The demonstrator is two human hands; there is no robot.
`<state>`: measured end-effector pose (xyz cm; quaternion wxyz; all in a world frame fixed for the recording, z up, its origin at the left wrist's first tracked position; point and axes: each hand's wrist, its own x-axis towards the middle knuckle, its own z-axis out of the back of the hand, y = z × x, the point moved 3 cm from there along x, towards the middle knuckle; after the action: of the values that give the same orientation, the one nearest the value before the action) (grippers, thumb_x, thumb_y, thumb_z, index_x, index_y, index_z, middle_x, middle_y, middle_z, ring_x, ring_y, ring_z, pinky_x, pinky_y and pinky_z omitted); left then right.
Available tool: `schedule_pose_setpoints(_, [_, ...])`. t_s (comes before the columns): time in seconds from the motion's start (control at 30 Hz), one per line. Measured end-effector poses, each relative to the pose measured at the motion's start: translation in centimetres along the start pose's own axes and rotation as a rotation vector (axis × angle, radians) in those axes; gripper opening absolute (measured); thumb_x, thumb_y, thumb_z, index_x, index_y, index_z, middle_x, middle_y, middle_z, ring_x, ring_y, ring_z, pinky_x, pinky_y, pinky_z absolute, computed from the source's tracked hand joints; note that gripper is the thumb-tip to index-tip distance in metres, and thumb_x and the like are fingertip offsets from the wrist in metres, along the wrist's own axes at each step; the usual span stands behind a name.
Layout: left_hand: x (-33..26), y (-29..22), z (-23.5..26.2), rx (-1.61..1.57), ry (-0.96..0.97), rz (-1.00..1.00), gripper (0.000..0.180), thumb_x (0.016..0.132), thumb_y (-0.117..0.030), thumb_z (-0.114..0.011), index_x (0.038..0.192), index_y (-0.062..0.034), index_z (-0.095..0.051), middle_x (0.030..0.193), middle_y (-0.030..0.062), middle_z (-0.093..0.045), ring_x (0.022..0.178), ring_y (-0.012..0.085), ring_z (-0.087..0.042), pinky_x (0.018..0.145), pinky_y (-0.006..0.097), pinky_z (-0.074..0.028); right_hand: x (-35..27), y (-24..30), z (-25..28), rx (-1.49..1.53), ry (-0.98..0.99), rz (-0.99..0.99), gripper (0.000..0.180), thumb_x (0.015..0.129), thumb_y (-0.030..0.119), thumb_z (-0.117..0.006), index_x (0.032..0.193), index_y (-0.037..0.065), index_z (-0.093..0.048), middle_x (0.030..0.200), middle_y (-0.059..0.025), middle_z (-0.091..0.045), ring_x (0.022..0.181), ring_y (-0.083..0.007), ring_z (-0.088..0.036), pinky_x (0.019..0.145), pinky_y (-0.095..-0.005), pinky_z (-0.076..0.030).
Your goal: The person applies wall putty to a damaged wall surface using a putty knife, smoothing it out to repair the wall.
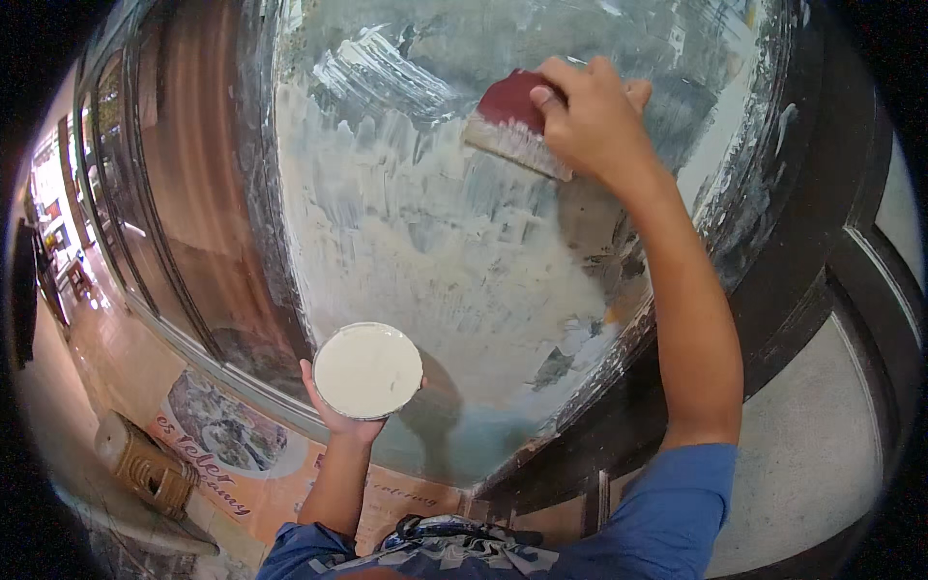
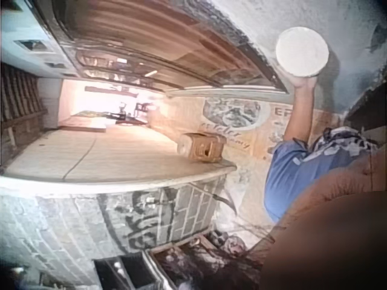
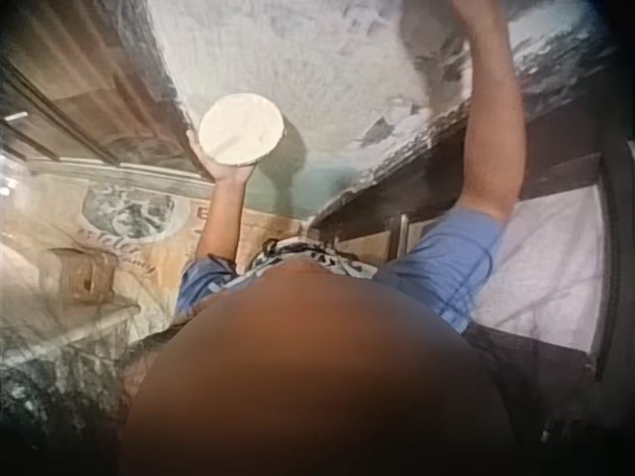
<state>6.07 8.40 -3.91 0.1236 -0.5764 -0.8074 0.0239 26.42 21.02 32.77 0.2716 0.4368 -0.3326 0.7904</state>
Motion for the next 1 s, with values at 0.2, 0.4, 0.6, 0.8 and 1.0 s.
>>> schedule_pose_setpoints(0.2, [0.7,1.0,0.3,0.002,-0.001,0.013,0.085,0.089,-0.077,-0.033,0.144,-0.0133,-0.046,0.144,0.0150,-0.049,0.126,0.0432,-0.051,0.101,0.067,-0.043,0.4,-0.7,0.6,-0.105,-0.088,-0.016,0.018,0.093,0.027,-0.059,0.104,0.016,-0.069,0.085,-0.0098,-0.064,0.098,-0.0271,-0.056,0.089,-0.0492,-0.028])
schedule_pose_setpoints(0.4, [1.3,0.3,0.1,-0.060,-0.051,0.001,0.085,0.089,-0.077,-0.033,0.144,-0.0136,-0.046,0.144,0.0155,-0.049,0.126,0.0454,-0.050,0.096,0.074,-0.041,0.2,0.8,-0.3,-0.101,-0.006,0.083,0.019,0.093,0.027,-0.059,0.105,0.017,-0.069,0.087,-0.0090,-0.066,0.097,-0.0270,-0.057,0.091,-0.0497,-0.028])
schedule_pose_setpoints(0.6, [0.8,-0.1,-1.1,-0.018,0.022,0.009,0.086,0.088,-0.078,-0.034,0.143,-0.0132,-0.046,0.144,0.0167,-0.048,0.125,0.0468,-0.050,0.094,0.076,-0.041,1.1,-0.7,0.6,-0.067,-0.101,0.071,0.017,0.093,0.024,-0.059,0.105,0.015,-0.068,0.088,-0.0093,-0.066,0.100,-0.0256,-0.056,0.090,-0.0509,-0.030])
schedule_pose_setpoints(0.8, [1.0,-0.8,-0.9,-0.032,0.011,0.003,0.086,0.088,-0.078,-0.034,0.144,-0.0137,-0.046,0.144,0.0162,-0.048,0.126,0.0466,-0.049,0.093,0.079,-0.040,1.0,0.2,-0.1,-0.089,-0.014,0.065,0.018,0.094,0.025,-0.058,0.106,0.015,-0.068,0.088,-0.0116,-0.065,0.099,-0.0280,-0.056,0.091,-0.0498,-0.029])
schedule_pose_setpoints(1.0, [1.0,-1.7,-1.9,-0.169,-0.011,0.024,0.085,0.088,-0.079,-0.035,0.144,-0.0156,-0.046,0.147,0.0149,-0.045,0.128,0.0467,-0.048,0.095,0.079,-0.038,0.0,0.4,-1.0,0.022,0.001,0.137,0.018,0.094,0.026,-0.060,0.106,0.015,-0.068,0.092,-0.0093,-0.061,0.095,-0.0254,-0.054,0.093,-0.0439,-0.026])
